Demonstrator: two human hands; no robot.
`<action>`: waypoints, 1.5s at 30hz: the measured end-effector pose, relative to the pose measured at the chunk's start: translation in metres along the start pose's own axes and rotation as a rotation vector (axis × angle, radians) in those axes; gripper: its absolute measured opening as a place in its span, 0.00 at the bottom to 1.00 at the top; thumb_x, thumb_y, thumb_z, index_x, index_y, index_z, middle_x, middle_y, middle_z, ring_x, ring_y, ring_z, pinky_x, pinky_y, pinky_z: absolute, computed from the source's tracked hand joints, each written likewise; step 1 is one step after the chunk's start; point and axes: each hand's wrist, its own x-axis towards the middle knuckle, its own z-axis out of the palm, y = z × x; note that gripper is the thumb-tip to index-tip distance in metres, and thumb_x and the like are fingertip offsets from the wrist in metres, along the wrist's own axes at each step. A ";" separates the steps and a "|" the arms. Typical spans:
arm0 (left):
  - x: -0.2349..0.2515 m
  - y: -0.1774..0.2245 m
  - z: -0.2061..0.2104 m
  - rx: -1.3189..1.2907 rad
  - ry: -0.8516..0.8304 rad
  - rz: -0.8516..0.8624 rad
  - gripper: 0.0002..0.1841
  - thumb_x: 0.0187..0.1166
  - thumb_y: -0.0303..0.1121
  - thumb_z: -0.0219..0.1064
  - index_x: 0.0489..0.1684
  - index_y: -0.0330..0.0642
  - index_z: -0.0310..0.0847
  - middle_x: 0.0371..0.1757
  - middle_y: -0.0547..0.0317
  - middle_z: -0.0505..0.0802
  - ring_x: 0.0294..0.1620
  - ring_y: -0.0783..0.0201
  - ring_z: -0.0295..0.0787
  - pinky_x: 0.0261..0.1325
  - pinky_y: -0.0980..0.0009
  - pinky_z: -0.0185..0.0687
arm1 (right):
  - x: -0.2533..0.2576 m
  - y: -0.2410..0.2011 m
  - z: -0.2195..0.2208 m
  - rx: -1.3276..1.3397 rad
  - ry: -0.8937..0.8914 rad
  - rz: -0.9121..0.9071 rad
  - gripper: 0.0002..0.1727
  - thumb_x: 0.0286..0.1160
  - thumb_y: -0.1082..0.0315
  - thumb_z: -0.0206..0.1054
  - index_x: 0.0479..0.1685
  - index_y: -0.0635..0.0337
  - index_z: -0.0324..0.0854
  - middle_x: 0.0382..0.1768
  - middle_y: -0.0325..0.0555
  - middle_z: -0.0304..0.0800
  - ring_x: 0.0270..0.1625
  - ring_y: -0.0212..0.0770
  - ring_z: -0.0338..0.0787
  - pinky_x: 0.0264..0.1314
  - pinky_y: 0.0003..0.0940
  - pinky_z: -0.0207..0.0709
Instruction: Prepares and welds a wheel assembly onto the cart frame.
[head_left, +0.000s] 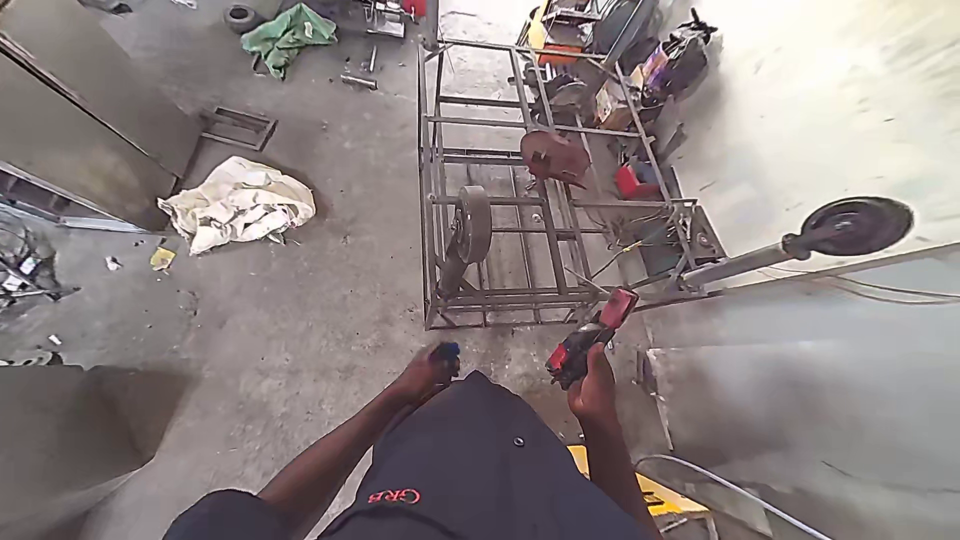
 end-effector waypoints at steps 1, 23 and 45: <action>0.008 0.003 0.000 -0.084 0.177 -0.018 0.19 0.80 0.28 0.62 0.68 0.30 0.74 0.46 0.49 0.93 0.43 0.57 0.93 0.51 0.58 0.91 | 0.000 0.001 -0.002 0.007 0.002 0.000 0.33 0.82 0.35 0.58 0.66 0.57 0.70 0.37 0.39 0.87 0.31 0.37 0.90 0.34 0.37 0.90; 0.074 0.096 -0.044 -0.762 0.380 0.004 0.56 0.69 0.86 0.27 0.79 0.50 0.70 0.67 0.39 0.88 0.64 0.37 0.87 0.58 0.31 0.83 | -0.002 -0.002 -0.012 -0.030 0.042 0.035 0.39 0.75 0.29 0.61 0.68 0.55 0.70 0.40 0.42 0.88 0.34 0.39 0.91 0.34 0.41 0.90; 0.065 0.086 -0.022 -0.582 0.410 0.189 0.20 0.78 0.21 0.66 0.68 0.42 0.73 0.56 0.47 0.92 0.52 0.51 0.93 0.55 0.48 0.90 | 0.008 -0.001 -0.016 -0.031 0.000 0.076 0.43 0.71 0.26 0.62 0.68 0.56 0.71 0.40 0.44 0.88 0.33 0.42 0.91 0.33 0.42 0.90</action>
